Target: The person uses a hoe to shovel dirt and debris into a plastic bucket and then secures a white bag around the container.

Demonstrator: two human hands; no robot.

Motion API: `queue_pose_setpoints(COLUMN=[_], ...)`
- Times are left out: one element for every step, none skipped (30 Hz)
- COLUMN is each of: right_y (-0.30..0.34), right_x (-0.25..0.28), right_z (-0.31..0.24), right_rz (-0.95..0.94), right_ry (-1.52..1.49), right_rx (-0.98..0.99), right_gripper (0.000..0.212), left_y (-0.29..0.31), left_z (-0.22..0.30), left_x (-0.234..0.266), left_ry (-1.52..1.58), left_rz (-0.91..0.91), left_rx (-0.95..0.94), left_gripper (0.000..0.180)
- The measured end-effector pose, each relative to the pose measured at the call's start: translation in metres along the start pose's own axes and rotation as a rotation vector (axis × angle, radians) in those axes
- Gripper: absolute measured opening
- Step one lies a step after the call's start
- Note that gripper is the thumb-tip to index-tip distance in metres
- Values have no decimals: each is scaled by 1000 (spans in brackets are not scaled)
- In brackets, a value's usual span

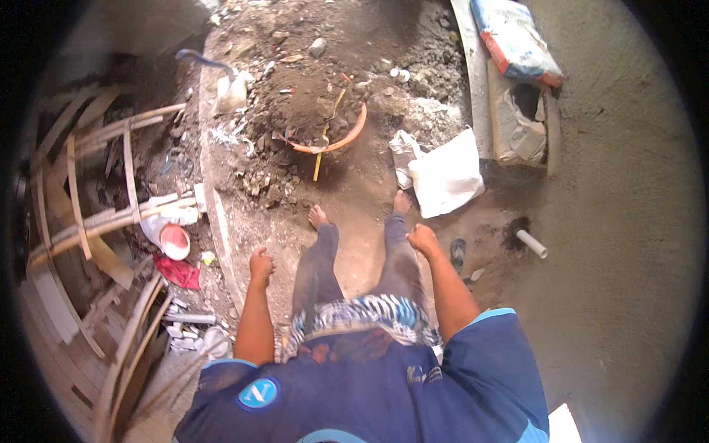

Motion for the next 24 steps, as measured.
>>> queue_pose_setpoints(right_y=[-31, -61, -89, -115, -142, -175, -208, -243, -278, -302, -327, -357, -369, -422, -435, -443, -447, -467, -483, -491, -493, -494, -493, -491], right_x=[-7, -14, -20, -26, -35, -47, -62, -74, -88, -86, -96, -105, -113, -111, -123, -130, -136, -139, -141, -148, -151, -153, -150, -148], right_z=[-5, -12, -21, -37, -53, -65, -75, -84, -96, -122, -142, -153, -177, -161, -179, -201, -222, -226, -227, -232, -232, -233, -232, -231], right_rz=[56, 73, 87, 64, 45, 52, 59, 84, 104, 155, 174, 223, 201, 215, 146, 85, -64, -32, 11, 39, 51, 63, 86, 86], right_ry=[21, -1, -16, -63, -105, -105, -99, -141, -184, -248, -310, -340, -408, -560, -685, -808, -820, -827, -814, -801, -791, -782, -773, -764], right_rx=[1, 28, 52, 55, 57, 71, 82, 107, 137, 139, 118, 149, 147, 92, 53, 14, 98, 83, 49, 18, -1, -18, -33, -37], right_gripper=[38, 41, 43, 45, 46, 49, 52, 55, 58, 59, 61, 65, 68, 69, 63, 58, 45, 35, 34, 32, 30, 28, 26, 25], left_y=[-19, -44, -70, -107, -149, -190, -224, -255, -284, -309, -336, -362, -373, -375, -383, -391, -399, -410, -421, -423, -424, -423, -424, -423], left_z=[7, 9, 6, 3, 6, 12, 23, 43, 63, 94, 107, 120, 128, 156, 160, 164, 165, 168, 170, 167, 166, 165, 163, 162], left_x=[-17, -39, -60, -76, -93, -107, -120, -137, -151, -158, -164, -173, -178, -216, -220, -219, -211, -218, -223, -219, -223, -226, -234, -240], left_ry=[25, 54, 85, 104, 136, 169, 184, 184, 178, 207, 240, 204, 206, 229, 231, 240, 247, 265, 231, 229, 230, 232, 213, 193], left_rz=[8, 9, 10, 6, 13, 20, 52, 78, 116, 112, 99, -14, -4, -56, -50, -40, -106, -202, -227, -197, -176, -154, -201, -247], left_rx=[-18, -27, -29, -72, -106, -148, -187, -219, -245, -286, -313, -281, -247, -244, -223, -213, -234, -264, -266, -246, -226, -209, -173, -138], left_gripper=[41, 40, 39, 37, 34, 32, 27, 23, 20, 19, 27, 44, 49, 55, 54, 53, 50, 47, 37, 34, 32, 29, 29, 29])
Point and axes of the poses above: each hand's wrist, its own y-axis away from the middle knuckle, its own x-axis out of the back of the hand, z = x × y, the point moved 2 cm from there along -y, towards the middle knuckle
